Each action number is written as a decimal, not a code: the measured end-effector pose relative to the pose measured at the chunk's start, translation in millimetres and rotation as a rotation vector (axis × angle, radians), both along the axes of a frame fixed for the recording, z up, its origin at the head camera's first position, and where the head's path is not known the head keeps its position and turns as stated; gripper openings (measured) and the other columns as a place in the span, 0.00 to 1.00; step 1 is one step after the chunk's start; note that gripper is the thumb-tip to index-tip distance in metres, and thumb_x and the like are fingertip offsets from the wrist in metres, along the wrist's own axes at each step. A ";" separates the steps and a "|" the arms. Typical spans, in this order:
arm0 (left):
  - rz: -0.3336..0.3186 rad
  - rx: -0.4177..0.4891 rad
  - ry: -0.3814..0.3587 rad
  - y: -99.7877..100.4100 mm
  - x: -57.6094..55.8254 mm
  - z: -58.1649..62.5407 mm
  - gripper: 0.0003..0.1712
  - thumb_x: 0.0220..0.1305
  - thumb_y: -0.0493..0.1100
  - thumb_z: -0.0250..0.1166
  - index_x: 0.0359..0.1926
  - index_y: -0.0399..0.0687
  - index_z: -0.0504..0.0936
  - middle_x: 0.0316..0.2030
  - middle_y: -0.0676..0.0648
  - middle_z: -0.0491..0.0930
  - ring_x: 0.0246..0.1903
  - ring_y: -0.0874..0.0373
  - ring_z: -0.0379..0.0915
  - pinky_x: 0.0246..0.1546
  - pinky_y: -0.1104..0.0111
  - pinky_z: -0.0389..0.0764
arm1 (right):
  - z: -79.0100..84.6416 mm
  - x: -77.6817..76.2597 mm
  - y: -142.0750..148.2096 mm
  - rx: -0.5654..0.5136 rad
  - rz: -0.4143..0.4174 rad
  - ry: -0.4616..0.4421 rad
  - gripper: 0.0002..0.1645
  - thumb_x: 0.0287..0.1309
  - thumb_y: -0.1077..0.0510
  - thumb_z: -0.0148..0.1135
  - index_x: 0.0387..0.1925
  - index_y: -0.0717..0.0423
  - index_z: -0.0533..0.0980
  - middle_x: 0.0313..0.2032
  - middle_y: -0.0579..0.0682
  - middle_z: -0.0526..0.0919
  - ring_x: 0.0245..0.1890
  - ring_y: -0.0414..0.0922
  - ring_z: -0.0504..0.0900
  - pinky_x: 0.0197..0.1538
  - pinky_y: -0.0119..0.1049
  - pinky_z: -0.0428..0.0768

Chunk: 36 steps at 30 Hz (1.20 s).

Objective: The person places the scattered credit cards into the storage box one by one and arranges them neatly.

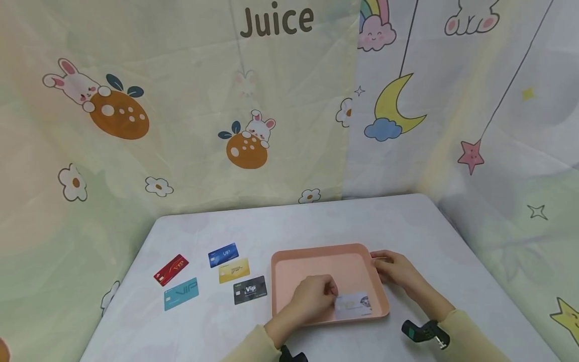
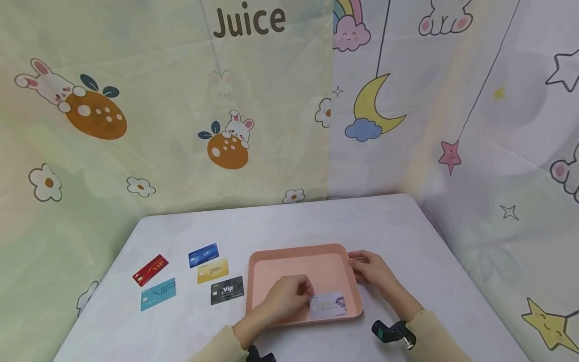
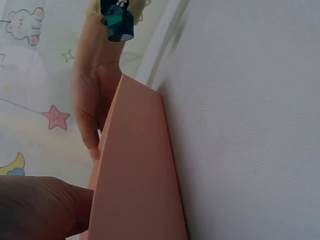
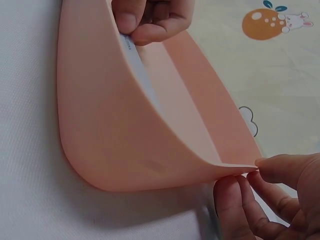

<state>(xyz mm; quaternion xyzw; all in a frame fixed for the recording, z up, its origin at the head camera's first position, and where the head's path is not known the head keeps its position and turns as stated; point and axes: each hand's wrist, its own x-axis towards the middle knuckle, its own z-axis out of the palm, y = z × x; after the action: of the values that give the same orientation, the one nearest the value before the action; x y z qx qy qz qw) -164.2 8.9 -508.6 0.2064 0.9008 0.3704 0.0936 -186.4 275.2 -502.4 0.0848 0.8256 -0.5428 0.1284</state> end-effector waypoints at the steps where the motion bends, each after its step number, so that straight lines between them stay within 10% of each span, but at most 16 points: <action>1: 0.007 -0.008 0.001 1.3 0.0 -0.4 0.09 0.60 0.37 0.70 0.28 0.55 0.80 0.22 0.62 0.74 0.25 0.68 0.66 0.27 0.74 0.68 | 0.2 0.0 0.0 0.000 0.001 0.000 0.29 0.75 0.53 0.58 0.67 0.70 0.69 0.58 0.67 0.81 0.46 0.44 0.86 0.44 0.34 0.85; 36: 0.040 0.138 -0.028 -14.1 -1.6 6.7 0.08 0.59 0.33 0.68 0.31 0.52 0.82 0.26 0.59 0.77 0.25 0.69 0.69 0.27 0.75 0.73 | 2.8 -0.5 -0.8 -0.013 0.007 -0.008 0.32 0.71 0.52 0.62 0.66 0.72 0.70 0.56 0.65 0.83 0.45 0.45 0.85 0.45 0.36 0.85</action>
<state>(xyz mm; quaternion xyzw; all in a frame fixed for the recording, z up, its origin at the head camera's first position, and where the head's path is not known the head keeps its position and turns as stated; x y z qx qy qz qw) -165.8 -5.2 -502.0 0.1892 0.8756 0.4363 0.0844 -186.9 274.4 -499.7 0.0834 0.8218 -0.5474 0.1340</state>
